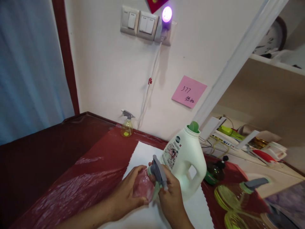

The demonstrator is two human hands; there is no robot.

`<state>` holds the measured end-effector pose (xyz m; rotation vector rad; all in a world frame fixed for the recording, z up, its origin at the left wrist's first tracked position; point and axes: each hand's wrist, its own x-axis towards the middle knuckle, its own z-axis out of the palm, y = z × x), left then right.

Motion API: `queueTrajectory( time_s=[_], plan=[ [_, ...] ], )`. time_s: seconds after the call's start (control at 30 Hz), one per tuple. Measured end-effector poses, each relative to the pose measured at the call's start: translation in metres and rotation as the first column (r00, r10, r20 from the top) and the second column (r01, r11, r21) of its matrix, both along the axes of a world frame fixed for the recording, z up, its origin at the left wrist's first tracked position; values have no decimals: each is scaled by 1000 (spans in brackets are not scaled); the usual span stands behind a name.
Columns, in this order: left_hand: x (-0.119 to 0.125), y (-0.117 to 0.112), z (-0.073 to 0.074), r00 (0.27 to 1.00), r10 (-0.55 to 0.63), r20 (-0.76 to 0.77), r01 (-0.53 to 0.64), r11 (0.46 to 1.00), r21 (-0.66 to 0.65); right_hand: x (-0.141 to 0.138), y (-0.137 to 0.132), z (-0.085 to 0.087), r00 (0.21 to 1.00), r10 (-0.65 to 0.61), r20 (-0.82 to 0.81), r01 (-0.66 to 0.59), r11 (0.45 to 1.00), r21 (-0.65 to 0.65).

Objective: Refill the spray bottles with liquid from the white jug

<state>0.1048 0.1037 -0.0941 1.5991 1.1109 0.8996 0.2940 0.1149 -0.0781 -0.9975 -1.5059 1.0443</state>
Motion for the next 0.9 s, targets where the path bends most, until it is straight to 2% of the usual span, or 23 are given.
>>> queueTrajectory(
  time_s=[0.1, 0.2, 0.5, 0.7, 0.9],
  plan=[
    [0, -1, 1, 1000, -2, -10, 2, 1000, -2, 5, 2, 0, 998, 27, 57, -30, 999, 45],
    [-1, -2, 1, 1000, -2, -23, 2, 1000, -4, 5, 3, 3, 996, 4, 89, -8, 999, 39],
    [-2, -2, -2, 1000, -5, -2, 5, 999, 38, -1, -3, 24, 975, -94, 201, 73, 991, 112],
    [-1, -3, 1, 1000, 8, 6, -8, 1000, 24, -13, -5, 17, 983, -151, 102, 144, 987, 70],
    [-1, 2, -5, 999, -15, 48, 13, 999, 51, -19, 1, 11, 988, -147, 44, 142, 985, 102]
  ],
)
